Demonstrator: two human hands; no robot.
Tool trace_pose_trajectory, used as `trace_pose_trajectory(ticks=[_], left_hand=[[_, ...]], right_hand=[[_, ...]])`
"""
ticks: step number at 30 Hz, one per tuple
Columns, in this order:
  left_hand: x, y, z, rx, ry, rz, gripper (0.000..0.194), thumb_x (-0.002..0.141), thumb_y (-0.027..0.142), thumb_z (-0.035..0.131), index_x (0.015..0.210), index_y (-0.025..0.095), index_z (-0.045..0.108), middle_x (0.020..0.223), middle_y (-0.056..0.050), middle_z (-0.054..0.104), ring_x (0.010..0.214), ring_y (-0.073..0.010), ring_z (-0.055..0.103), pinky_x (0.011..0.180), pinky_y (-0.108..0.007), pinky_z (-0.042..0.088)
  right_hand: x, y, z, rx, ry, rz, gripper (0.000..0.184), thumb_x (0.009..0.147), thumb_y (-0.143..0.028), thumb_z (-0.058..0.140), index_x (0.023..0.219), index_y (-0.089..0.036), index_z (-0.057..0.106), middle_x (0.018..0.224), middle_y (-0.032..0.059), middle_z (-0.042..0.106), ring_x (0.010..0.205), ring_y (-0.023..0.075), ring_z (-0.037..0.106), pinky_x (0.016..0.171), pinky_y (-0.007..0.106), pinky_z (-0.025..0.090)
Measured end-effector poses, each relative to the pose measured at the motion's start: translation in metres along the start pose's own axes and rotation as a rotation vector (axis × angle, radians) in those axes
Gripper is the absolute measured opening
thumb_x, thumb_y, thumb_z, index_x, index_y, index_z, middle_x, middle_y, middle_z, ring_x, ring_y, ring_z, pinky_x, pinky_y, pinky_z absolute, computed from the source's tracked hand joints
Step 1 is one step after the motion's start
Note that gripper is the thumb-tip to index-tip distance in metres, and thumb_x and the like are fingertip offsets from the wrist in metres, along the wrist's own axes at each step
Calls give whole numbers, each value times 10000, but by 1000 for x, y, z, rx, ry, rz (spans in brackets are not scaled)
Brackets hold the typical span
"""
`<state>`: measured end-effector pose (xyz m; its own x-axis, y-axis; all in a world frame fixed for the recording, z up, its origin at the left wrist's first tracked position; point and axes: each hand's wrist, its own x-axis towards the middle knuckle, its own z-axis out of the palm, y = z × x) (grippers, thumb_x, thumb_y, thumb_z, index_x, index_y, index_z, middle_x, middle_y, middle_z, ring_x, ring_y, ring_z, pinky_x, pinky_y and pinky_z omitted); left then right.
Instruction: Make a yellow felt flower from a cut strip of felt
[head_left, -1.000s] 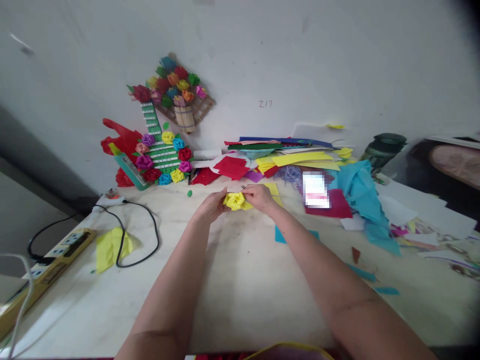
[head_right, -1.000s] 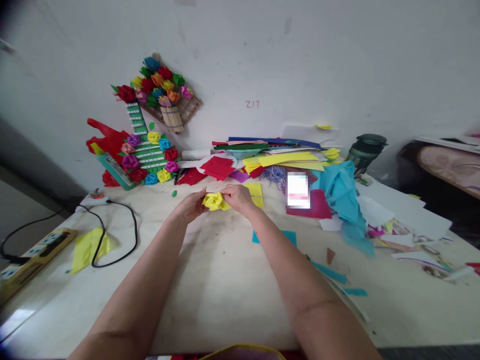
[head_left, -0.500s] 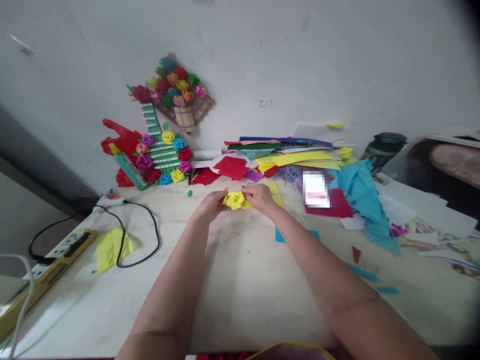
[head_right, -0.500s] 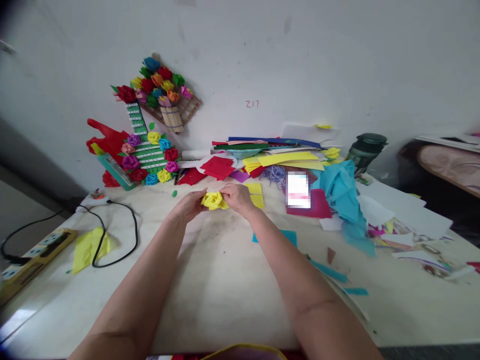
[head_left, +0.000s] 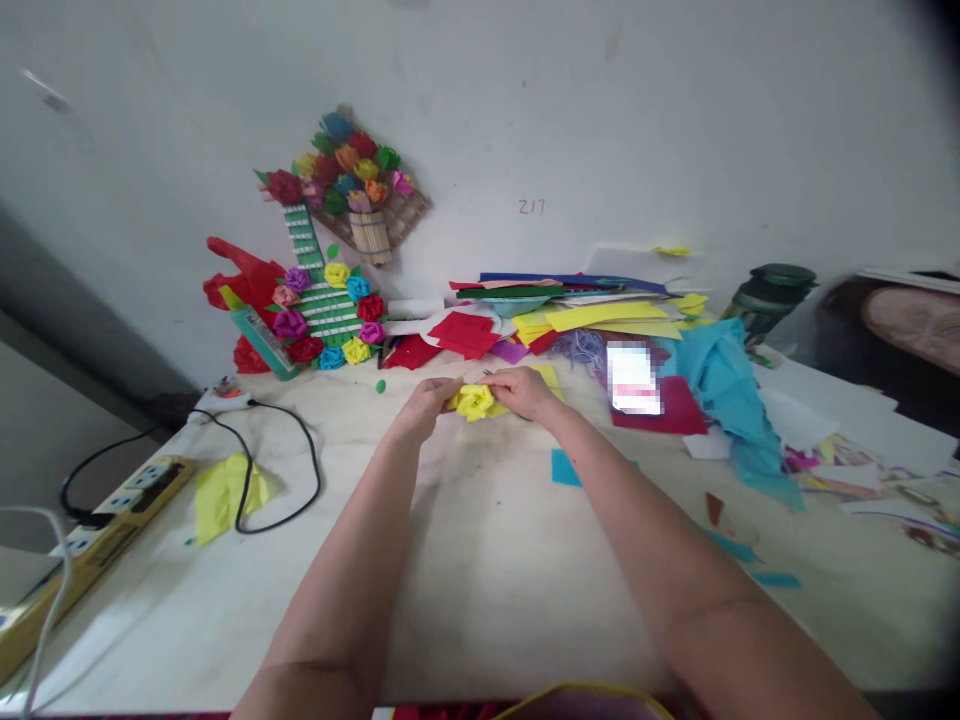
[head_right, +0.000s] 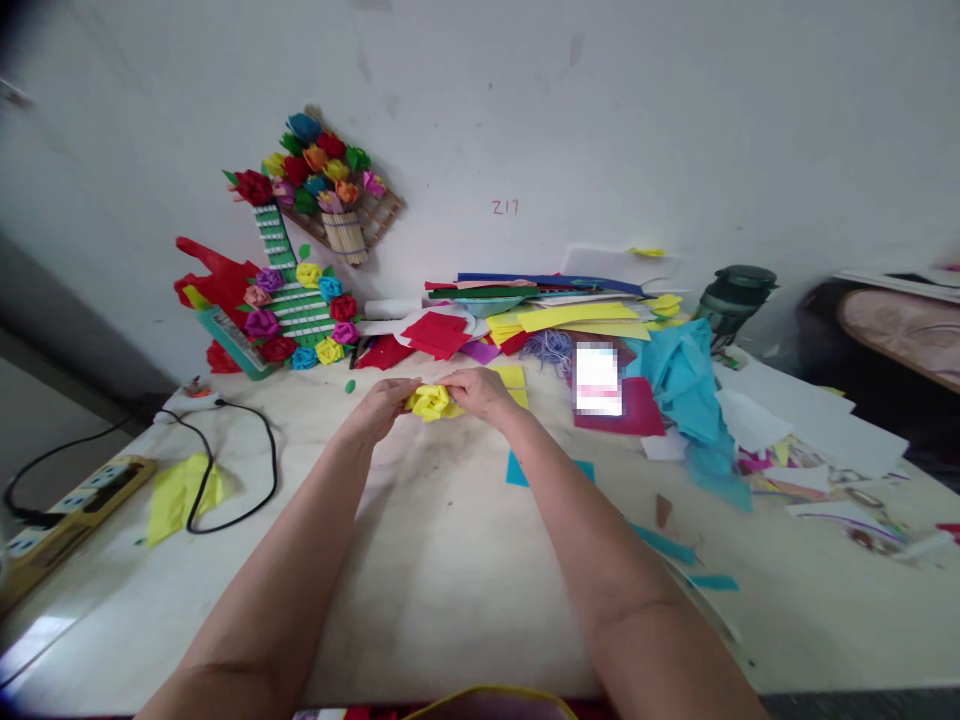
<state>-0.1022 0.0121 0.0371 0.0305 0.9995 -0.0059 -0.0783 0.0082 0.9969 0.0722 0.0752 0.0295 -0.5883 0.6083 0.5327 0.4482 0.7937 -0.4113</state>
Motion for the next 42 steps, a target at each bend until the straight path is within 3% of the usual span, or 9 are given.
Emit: trace_pose_trajectory(ticks=[9, 16, 27, 42], left_hand=[[-4, 3, 0, 169, -46, 110, 287, 691, 402, 533, 682, 125, 609, 584, -3, 537, 538, -80, 441, 551, -211, 332], [-2, -2, -4, 242, -63, 132, 281, 692, 389, 529, 723, 119, 601, 592, -5, 527, 549, -87, 441, 558, -225, 321], [-1, -2, -1, 117, -39, 54, 251, 672, 369, 558, 674, 120, 593, 585, -3, 523, 527, -74, 423, 532, -213, 304], [-2, -4, 0, -32, -44, -7, 246, 659, 343, 565, 701, 100, 577, 669, -40, 548, 622, -108, 503, 618, -237, 395]], right_hand=[[1, 1, -6, 187, -108, 22, 276, 728, -160, 462, 936, -181, 642, 891, 40, 660, 767, 120, 593, 672, 210, 445], [1, -1, -10, 186, -190, 54, 285, 740, -171, 459, 960, -232, 630, 903, 13, 659, 747, 110, 591, 651, 204, 439], [2, -7, -9, 15, -5, -66, 247, 722, -162, 478, 869, -213, 671, 816, 19, 663, 690, 99, 572, 577, 179, 385], [-1, -6, -1, -51, 39, -26, 251, 721, -182, 456, 830, -234, 675, 792, 6, 656, 707, 107, 561, 578, 183, 362]])
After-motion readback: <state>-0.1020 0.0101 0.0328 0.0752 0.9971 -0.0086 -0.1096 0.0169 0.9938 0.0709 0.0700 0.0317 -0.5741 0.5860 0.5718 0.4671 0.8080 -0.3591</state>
